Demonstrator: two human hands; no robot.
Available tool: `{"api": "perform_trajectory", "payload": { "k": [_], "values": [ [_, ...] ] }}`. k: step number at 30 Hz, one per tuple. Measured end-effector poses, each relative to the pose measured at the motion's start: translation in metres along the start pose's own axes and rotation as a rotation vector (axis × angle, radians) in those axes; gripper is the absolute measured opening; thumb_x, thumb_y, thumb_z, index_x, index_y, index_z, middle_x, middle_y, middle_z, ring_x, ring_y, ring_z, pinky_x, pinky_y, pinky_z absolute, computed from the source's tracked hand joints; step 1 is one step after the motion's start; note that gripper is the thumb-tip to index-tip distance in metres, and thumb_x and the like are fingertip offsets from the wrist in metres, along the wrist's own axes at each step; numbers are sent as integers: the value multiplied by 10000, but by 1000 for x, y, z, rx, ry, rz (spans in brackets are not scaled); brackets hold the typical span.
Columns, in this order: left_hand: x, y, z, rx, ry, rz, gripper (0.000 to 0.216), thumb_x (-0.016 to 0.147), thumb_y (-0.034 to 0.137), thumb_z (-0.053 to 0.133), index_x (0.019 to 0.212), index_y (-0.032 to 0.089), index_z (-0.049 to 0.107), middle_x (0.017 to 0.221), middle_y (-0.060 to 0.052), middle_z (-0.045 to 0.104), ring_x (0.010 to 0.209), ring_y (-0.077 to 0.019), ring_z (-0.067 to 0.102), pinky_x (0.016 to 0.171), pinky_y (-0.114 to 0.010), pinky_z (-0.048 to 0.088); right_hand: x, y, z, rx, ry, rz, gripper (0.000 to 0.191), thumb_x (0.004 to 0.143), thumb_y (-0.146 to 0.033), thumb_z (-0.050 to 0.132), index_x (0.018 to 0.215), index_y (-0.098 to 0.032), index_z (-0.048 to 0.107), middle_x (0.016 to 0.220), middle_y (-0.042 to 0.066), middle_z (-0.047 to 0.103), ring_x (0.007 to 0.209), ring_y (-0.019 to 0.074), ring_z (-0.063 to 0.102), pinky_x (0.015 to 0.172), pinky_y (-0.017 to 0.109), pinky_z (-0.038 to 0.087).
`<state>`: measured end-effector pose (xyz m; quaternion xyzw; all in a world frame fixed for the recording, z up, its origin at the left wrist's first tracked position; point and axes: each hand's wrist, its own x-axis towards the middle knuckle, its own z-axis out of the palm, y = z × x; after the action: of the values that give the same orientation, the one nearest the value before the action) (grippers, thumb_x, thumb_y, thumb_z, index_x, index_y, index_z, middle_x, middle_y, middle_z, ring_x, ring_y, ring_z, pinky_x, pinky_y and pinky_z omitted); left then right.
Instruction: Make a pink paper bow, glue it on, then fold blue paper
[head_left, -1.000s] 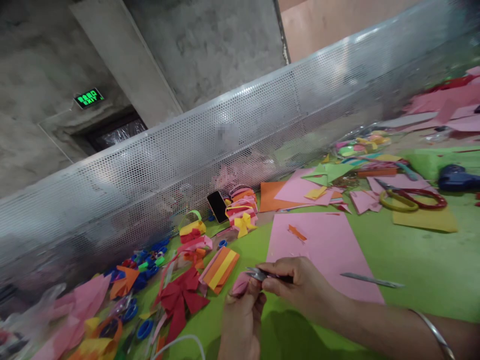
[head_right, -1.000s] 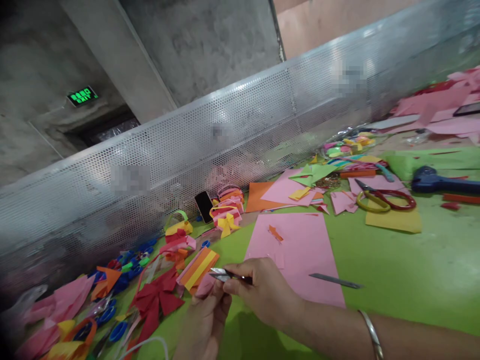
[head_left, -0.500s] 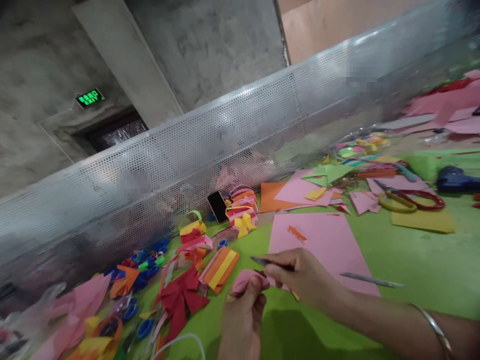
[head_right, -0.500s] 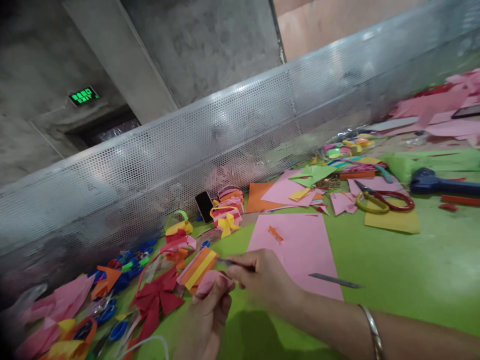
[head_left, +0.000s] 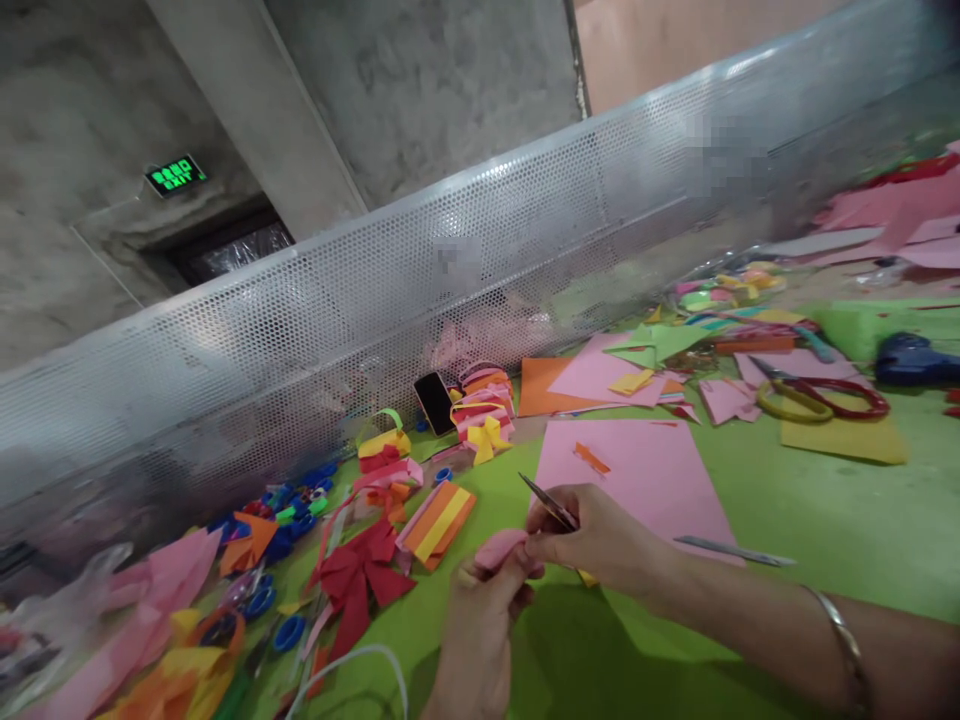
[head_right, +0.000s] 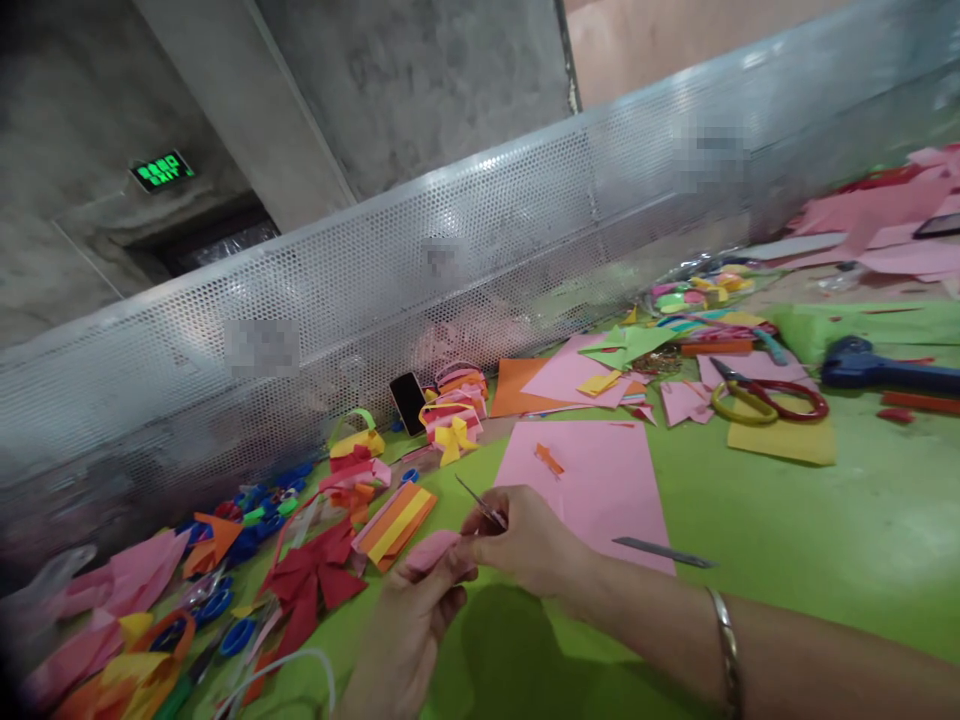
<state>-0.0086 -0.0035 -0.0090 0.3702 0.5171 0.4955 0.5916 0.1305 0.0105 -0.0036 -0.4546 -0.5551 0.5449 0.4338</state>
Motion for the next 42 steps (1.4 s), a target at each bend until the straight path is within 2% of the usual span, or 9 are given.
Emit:
{"api": "perform_trajectory", "payload": {
  "k": [9, 15, 20, 24, 28, 33, 35, 37, 42],
  "values": [
    [-2, 6, 3, 264, -10, 144, 131, 568, 243, 758, 617, 133, 707, 536, -19, 633, 476, -90, 480, 460, -186, 351, 3, 9, 0, 3, 58, -25, 67, 657, -225, 577, 669, -159, 574, 560, -42, 517, 539, 97, 457, 509, 217, 332],
    [-2, 5, 2, 139, -52, 107, 246, 567, 278, 764, 765, 139, 722, 702, -69, 704, 618, -155, 620, 506, -206, 452, 3, 7, -1, 66, 121, 67, 156, 634, -304, 607, 671, -168, 541, 559, -55, 468, 468, 69, 352, 431, 208, 258],
    [5, 6, -5, 29, -5, 63, 198, 570, 207, 774, 737, 118, 717, 710, -84, 717, 608, -148, 649, 506, -186, 466, 4, -6, -8, -15, 148, 19, 329, 638, -355, 536, 890, -142, 539, 593, -63, 437, 432, 58, 291, 407, 208, 216],
    [10, 8, -9, -95, 25, 22, 158, 592, 138, 767, 728, 114, 691, 699, -82, 720, 566, -130, 653, 507, -179, 483, 5, -26, -40, -170, 213, -63, 437, 672, -414, 483, 994, -121, 528, 630, -47, 449, 427, 60, 286, 397, 217, 201],
    [9, 10, -8, -191, 24, -43, 87, 676, 91, 703, 736, 124, 649, 665, -71, 712, 581, -137, 673, 512, -181, 504, 2, -31, -100, -435, 333, -98, 402, 693, -384, 484, 979, -118, 579, 630, -19, 485, 468, 93, 384, 454, 245, 277],
    [4, 12, -6, -240, -3, -80, 42, 751, 91, 640, 786, 111, 628, 694, -91, 714, 602, -143, 684, 516, -178, 511, 3, -27, -154, -824, 400, -98, 279, 489, -146, 655, 765, -105, 654, 694, 118, 620, 802, 318, 572, 699, 393, 396],
    [4, 12, -6, -246, -5, -80, 52, 740, 95, 656, 780, 109, 626, 699, -91, 712, 603, -145, 683, 522, -179, 513, 9, -30, -144, -916, 374, -162, 422, 501, -120, 664, 921, -83, 658, 935, 206, 641, 1010, 388, 523, 832, 466, 371],
    [5, 11, -6, -249, 5, -71, 71, 720, 101, 680, 754, 114, 620, 696, -85, 708, 618, -151, 684, 531, -181, 513, 16, -31, -115, -959, 276, -262, 481, 611, -176, 645, 1087, -111, 617, 1139, 203, 593, 1124, 347, 480, 922, 456, 348],
    [7, 9, -8, -225, -44, -49, 116, 703, 175, 716, 763, 136, 625, 731, -57, 705, 625, -146, 671, 577, -214, 520, 19, -6, -33, -903, -78, -607, 362, 751, -246, 632, 1109, -195, 612, 1134, 103, 594, 1028, 223, 551, 870, 341, 444]
  ]
}}
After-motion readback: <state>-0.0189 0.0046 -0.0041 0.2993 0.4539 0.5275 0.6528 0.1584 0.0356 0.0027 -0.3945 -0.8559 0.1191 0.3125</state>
